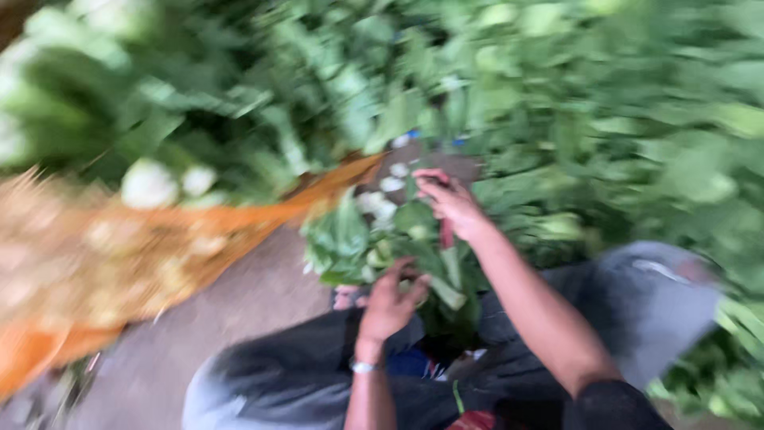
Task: The person sits on the floor among piles of leafy green vegetables and uses a small knife to trim the root ends off bok choy heads one at a time, placing trimmed heads aside and discarding cut root pieces on the floor.
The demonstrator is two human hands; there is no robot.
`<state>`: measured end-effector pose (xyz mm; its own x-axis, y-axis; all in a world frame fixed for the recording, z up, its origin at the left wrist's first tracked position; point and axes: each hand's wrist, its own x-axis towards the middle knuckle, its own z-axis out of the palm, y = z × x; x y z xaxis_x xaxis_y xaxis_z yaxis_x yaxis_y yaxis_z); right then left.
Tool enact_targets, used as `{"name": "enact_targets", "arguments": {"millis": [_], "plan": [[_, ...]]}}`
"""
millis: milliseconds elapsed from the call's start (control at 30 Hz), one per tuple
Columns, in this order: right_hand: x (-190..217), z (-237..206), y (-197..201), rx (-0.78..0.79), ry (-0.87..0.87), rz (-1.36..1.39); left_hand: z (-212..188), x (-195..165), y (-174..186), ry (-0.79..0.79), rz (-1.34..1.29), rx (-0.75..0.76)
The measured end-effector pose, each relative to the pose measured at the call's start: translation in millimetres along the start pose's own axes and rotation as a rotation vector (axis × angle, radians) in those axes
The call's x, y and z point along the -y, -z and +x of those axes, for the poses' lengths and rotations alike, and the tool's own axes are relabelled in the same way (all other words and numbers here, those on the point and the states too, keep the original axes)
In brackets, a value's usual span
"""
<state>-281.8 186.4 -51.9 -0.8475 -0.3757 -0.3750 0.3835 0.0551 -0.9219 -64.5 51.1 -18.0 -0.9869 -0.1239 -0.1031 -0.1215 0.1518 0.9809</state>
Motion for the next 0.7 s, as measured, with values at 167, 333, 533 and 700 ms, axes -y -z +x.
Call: {"name": "enact_targets", "arguments": {"millis": [167, 333, 533, 700], "plan": [[-14, 30, -53, 0.149, 0.249, -0.312, -4, -1, 11, -0.191, 0.071, -0.152], [4, 61, -113, 0.118, 0.271, -0.427, -1, 0, 16, -0.005, -0.069, -0.231], [-7, 85, -218, 0.07, 0.354, -0.715, 19, 32, 16, 0.08, -0.682, -0.725], [-28, 83, -284, -0.162, 0.503, -0.677, 27, 68, 29, 0.06, -1.029, -0.968]]}}
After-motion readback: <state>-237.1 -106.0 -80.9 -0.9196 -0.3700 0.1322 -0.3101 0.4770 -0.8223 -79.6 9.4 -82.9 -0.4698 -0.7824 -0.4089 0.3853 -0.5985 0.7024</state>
